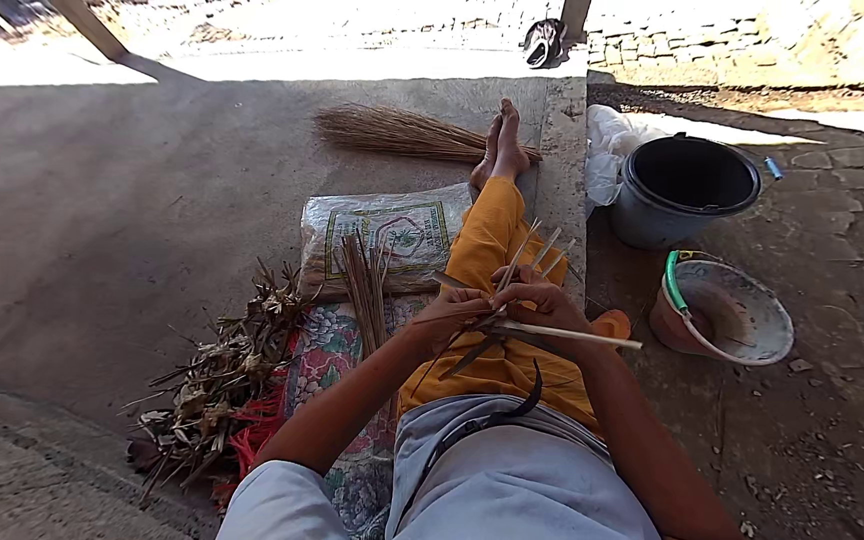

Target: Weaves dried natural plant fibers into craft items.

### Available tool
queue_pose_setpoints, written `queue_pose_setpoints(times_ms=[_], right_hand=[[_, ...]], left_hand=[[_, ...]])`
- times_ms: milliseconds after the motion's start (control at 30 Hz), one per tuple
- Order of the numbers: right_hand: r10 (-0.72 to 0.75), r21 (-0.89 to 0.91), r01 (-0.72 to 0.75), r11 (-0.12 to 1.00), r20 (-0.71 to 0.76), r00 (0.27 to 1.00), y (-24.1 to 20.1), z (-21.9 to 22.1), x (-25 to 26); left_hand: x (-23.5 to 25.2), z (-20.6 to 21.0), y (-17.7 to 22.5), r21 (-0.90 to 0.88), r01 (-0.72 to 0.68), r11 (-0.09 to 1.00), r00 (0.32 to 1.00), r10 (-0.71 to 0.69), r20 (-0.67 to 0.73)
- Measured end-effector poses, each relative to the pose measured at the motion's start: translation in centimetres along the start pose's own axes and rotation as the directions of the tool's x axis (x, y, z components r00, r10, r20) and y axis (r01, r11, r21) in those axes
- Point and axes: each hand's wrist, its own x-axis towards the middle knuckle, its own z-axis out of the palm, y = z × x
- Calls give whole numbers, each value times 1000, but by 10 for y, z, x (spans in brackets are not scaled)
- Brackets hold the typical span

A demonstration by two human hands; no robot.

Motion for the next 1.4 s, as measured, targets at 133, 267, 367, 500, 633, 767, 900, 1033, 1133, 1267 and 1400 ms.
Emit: queue_pose_setpoints(times_ms=[133, 267, 367, 500, 633, 767, 900, 1033, 1133, 1267, 1400], right_hand=[[105, -79, -112, 991, -87, 991, 1, 5, 0], [95, -153, -112, 982, -118, 988, 4, 6, -2], [150, -118, -168, 979, -150, 977, 3, 6, -1], [312, 139, -287, 948, -223, 923, -2, 9, 2], [483, 370, -390, 843, -202, 852, -7, 9, 4], [463, 318, -397, 861, -169, 870, -3, 6, 2], [354, 147, -338, 930, -94, 931, 0, 0, 0], [300, 96, -299, 949, 1, 954, 5, -8, -3], [342, 176, -329, 928, -48, 938, 6, -7, -2], [415, 285, -367, 885, -126, 901, 2, -4, -1], [360, 347, -295, 890, -139, 923, 2, 2, -2]], left_hand=[[3, 9, -2, 322, -180, 929, 965, 231, -126], [6, 8, -8, 603, -226, 765, 922, 367, -120], [5, 10, -12, 635, -281, 720, 877, 461, -135], [9, 17, -27, 663, -403, 631, 747, 646, -160], [20, 18, -41, 772, -561, 298, 482, 876, 13], [24, 14, -44, 805, -563, 186, 437, 894, 100], [20, 12, -43, 747, -514, 421, 587, 808, -51], [20, 12, -46, 748, -523, 409, 569, 821, -50], [18, 14, -44, 736, -527, 424, 606, 795, -25], [15, 15, -43, 613, -549, 568, 663, 743, -94], [14, 20, -39, 572, -464, 676, 690, 681, -245]])
